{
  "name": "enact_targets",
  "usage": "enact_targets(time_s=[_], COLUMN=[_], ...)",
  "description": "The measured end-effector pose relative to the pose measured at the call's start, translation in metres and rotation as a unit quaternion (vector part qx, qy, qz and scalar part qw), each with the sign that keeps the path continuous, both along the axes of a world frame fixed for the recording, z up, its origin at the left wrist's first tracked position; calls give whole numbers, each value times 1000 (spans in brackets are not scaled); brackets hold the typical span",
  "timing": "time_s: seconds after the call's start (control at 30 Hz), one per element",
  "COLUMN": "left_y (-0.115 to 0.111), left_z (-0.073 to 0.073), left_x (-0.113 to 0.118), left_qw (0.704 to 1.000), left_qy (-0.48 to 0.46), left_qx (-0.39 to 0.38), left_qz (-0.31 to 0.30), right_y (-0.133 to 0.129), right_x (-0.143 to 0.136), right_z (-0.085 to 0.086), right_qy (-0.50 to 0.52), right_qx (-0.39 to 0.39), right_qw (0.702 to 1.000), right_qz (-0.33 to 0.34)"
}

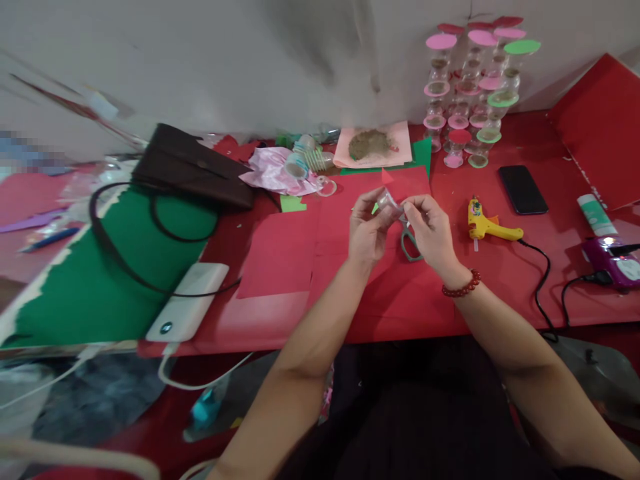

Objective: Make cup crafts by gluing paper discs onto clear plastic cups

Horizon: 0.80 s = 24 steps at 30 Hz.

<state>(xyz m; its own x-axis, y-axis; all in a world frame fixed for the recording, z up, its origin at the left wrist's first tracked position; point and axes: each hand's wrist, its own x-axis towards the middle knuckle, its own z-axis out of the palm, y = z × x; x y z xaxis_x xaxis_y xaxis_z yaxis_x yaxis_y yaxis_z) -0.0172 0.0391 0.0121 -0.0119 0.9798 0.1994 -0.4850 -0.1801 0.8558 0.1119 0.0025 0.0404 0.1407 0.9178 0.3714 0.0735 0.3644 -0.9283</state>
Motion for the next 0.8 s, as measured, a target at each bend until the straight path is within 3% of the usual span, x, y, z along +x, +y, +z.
enact_targets(time_s=[0.23, 0.5, 0.67, 0.8], left_y=[3, 18, 19, 14], left_z=[-9, -28, -21, -13], left_x=[-1, -15, -16, -11], left_qw=[999, 999, 1000, 999], left_qy=[-24, 24, 9, -1], left_qx=[-22, -1, 28, 19], left_qz=[-17, -25, 4, 30], right_y=[-1, -5, -9, -3], right_x=[-1, -4, -2, -2], right_z=[-1, 0, 5, -7], right_qy=[33, 38, -48, -156], right_qx=[25, 55, 84, 56], right_qw=[999, 998, 995, 985], right_qz=[23, 9, 21, 44])
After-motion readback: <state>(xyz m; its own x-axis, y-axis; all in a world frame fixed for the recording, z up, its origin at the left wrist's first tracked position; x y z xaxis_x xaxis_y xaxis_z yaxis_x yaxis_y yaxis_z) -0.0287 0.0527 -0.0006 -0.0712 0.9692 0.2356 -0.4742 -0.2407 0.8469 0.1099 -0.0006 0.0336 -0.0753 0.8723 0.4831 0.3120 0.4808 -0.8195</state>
